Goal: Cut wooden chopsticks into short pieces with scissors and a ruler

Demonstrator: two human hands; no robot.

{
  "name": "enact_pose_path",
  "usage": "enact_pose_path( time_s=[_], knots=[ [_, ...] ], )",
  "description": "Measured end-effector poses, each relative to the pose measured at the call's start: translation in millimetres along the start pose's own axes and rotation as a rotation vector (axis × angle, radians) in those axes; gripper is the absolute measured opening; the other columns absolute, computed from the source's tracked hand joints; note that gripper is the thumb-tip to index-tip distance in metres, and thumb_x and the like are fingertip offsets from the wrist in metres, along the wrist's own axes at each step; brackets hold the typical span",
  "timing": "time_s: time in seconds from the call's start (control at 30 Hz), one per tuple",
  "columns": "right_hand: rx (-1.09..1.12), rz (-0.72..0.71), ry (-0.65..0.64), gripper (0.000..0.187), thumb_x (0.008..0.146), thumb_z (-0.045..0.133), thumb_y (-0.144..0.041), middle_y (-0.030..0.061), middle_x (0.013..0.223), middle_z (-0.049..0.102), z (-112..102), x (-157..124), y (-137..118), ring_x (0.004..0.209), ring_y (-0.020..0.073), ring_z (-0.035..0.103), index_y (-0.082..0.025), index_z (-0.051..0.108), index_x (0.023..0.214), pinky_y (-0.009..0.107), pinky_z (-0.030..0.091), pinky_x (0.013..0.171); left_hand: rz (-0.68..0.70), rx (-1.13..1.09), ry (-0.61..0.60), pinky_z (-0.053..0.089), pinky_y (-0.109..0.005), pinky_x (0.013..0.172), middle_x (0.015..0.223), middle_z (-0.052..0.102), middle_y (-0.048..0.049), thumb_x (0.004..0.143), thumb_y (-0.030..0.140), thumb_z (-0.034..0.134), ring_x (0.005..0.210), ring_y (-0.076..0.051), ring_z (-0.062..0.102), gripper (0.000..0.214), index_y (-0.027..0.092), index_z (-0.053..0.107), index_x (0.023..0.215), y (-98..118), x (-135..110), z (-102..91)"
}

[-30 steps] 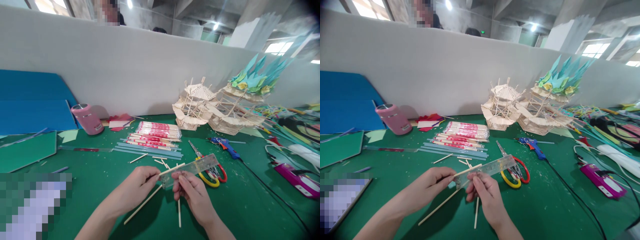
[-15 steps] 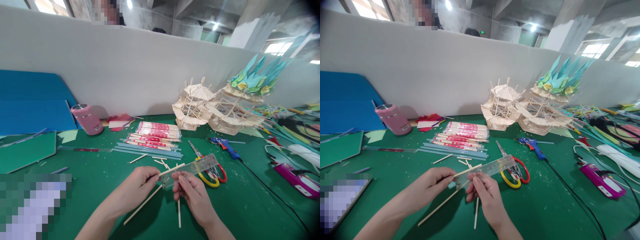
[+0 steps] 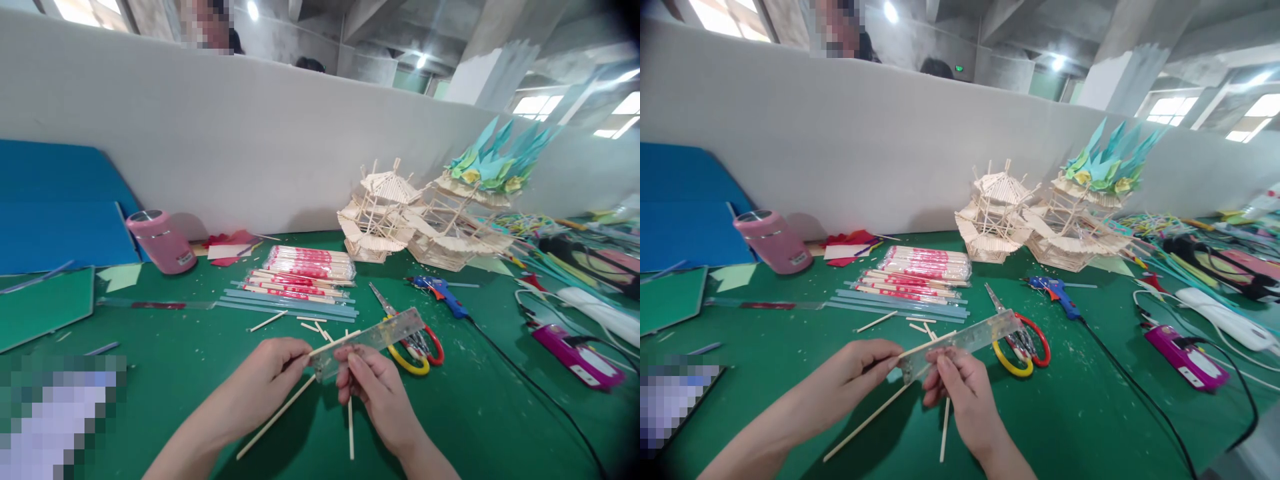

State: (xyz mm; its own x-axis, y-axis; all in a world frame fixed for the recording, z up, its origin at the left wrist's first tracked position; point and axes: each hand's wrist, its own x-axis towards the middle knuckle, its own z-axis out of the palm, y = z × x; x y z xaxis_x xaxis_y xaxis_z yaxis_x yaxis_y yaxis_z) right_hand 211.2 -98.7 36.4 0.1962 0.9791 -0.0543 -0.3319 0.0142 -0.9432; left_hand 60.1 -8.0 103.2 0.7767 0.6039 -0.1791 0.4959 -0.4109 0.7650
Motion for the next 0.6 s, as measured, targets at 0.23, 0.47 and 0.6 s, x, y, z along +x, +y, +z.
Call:
enact_pose_path(
  time_s=[0.23, 0.47, 0.6],
  knots=[
    [0.020, -0.006, 0.005, 0.022, 0.083, 0.046, -0.031, 0.0005, 0.063, 0.055, 0.1, -0.1, 0.0, 0.050, 0.0083, 0.054, -0.014, 0.059, 0.088, 0.021, 0.042, 0.048, -0.007, 0.009, 0.004, 0.037, -0.022, 0.060, 0.072, 0.057, -0.0003, 0.084, 0.032, 0.029, 0.067, -0.013, 0.049, 0.035, 0.016, 0.058, 0.076, 1.4, 0.4, -0.5],
    [0.019, -0.004, 0.007, 0.023, 0.084, 0.046, -0.031, 0.0005, 0.063, 0.055, 0.8, 0.2, -1.3, 0.049, 0.0076, 0.054, -0.013, 0.059, 0.087, 0.020, 0.041, 0.048, -0.009, -0.019, -0.001, 0.037, -0.022, 0.062, 0.074, 0.059, -0.0003, 0.084, 0.033, 0.031, 0.069, -0.014, 0.050, 0.033, 0.017, 0.059, 0.077, 1.1, 1.3, -0.5],
    [0.033, -0.004, 0.018, 0.024, 0.083, 0.047, -0.032, 0.0004, 0.063, 0.055, 2.1, 1.5, -1.6, 0.048, 0.0075, 0.054, -0.012, 0.059, 0.086, 0.020, 0.041, 0.047, 0.000, -0.029, -0.014, 0.038, -0.022, 0.063, 0.075, 0.060, -0.0001, 0.083, 0.032, 0.032, 0.071, -0.014, 0.051, 0.032, 0.017, 0.060, 0.079, 0.1, 1.0, -0.2]
  ],
)
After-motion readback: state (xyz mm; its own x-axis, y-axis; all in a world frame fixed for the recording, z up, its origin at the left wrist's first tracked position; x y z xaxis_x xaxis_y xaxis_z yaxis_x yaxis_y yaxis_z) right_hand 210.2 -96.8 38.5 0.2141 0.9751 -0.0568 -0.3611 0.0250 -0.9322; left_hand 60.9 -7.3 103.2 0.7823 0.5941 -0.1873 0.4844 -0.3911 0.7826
